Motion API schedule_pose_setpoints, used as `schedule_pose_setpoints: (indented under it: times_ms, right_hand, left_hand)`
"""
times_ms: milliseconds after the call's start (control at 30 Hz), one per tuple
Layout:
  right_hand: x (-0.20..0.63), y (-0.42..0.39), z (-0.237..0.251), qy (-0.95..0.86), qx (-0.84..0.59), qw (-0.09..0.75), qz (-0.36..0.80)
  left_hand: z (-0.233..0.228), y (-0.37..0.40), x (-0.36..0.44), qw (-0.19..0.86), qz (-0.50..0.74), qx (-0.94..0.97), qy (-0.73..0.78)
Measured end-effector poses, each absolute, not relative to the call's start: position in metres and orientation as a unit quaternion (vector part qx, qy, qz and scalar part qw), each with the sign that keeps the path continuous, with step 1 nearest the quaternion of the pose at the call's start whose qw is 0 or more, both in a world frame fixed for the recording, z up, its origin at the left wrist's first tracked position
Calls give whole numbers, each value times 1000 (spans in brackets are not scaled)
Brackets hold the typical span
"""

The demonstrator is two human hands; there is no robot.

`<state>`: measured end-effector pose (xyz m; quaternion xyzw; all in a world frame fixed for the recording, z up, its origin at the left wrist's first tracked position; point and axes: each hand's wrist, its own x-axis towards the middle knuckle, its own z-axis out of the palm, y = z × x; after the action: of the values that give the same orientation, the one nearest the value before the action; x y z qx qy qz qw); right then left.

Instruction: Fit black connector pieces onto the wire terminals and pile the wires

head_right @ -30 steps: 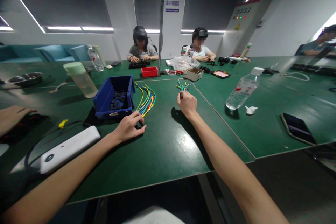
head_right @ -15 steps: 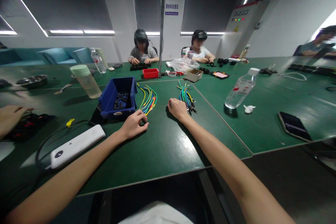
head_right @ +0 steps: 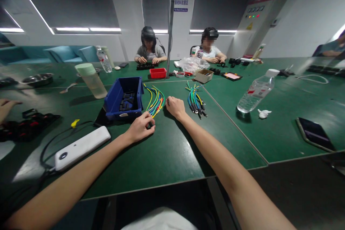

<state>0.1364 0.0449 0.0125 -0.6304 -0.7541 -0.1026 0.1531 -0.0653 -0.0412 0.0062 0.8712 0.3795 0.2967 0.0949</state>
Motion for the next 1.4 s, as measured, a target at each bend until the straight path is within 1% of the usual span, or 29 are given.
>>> schedule_pose_setpoints:
  times_ms: [267, 667, 933, 1400]
  right_hand:
    - [111, 59, 13, -749, -635, 166, -87]
    - [111, 61, 16, -745, -654, 119, -43]
    - [113, 63, 14, -763, -639, 94, -44]
    - [113, 65, 14, -764, -640, 80, -39]
  left_hand:
    - [5, -40, -65, 106, 290, 872, 379]
    - [7, -41, -64, 92, 269, 878, 386]
    - [9, -42, -63, 76, 255, 883, 386]
    - [7, -41, -63, 68, 238, 887, 389]
